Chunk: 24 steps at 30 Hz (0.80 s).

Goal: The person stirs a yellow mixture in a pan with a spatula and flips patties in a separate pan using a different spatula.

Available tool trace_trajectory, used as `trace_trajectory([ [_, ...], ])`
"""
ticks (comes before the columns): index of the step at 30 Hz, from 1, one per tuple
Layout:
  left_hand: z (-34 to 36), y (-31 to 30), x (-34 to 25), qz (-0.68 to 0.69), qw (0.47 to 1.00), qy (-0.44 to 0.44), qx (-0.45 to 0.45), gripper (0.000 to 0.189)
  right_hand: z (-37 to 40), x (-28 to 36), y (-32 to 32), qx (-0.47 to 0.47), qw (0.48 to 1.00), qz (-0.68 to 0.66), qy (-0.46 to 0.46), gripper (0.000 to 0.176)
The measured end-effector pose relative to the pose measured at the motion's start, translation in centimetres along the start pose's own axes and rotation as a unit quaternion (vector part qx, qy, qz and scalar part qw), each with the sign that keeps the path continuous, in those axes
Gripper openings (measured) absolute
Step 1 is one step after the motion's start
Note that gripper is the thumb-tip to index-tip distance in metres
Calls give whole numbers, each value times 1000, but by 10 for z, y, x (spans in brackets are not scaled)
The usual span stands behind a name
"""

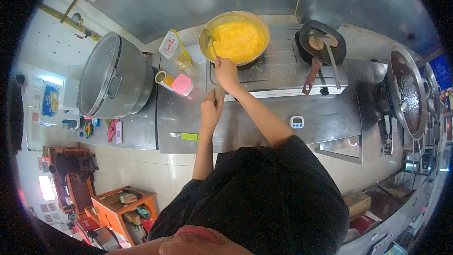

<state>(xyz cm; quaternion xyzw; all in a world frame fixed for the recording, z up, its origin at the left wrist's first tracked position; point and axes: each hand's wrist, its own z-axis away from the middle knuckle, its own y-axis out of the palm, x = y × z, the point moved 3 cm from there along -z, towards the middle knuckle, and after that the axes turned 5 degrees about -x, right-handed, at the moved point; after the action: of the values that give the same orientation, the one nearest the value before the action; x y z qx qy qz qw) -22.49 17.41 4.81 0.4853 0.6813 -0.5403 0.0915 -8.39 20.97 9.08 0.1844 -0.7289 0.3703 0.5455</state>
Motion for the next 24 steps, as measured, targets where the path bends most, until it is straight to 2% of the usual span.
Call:
trace_trajectory([
  [1,0,0,0,1,1000,-2,0,37,-5,0,10,-3,1000,-4,1,28],
  [3,0,1,3,1,1000,-1,0,37,-15,5,21,-83,991,77,-66,31],
  [10,3,-1,-2,6,1000,-4,-15,36,-45,4,8,-144,967,207,-22,26],
  [12,4,0,0,2,1000,-15,-13,35,-48,0,-8,-124,936,331,-1,28],
  [13,4,1,-1,-21,1000,-19,-9,34,-47,-3,-16,-122,936,331,-2,28],
  [15,4,0,-1,-40,999,-24,-5,33,-41,-5,-30,-72,872,466,-132,22],
  [19,3,3,-1,-63,998,-27,-4,31,-36,-9,-77,-22,827,528,-195,17],
  [21,4,4,-1,-67,997,-24,-9,30,-29,-7,-100,43,802,548,-236,17],
  [22,4,3,-2,-69,997,-27,-12,31,-25,-1,-113,43,800,550,-236,17],
  [24,4,3,-2,-67,997,-28,-14,31,-17,15,-137,109,796,538,-254,20],
])
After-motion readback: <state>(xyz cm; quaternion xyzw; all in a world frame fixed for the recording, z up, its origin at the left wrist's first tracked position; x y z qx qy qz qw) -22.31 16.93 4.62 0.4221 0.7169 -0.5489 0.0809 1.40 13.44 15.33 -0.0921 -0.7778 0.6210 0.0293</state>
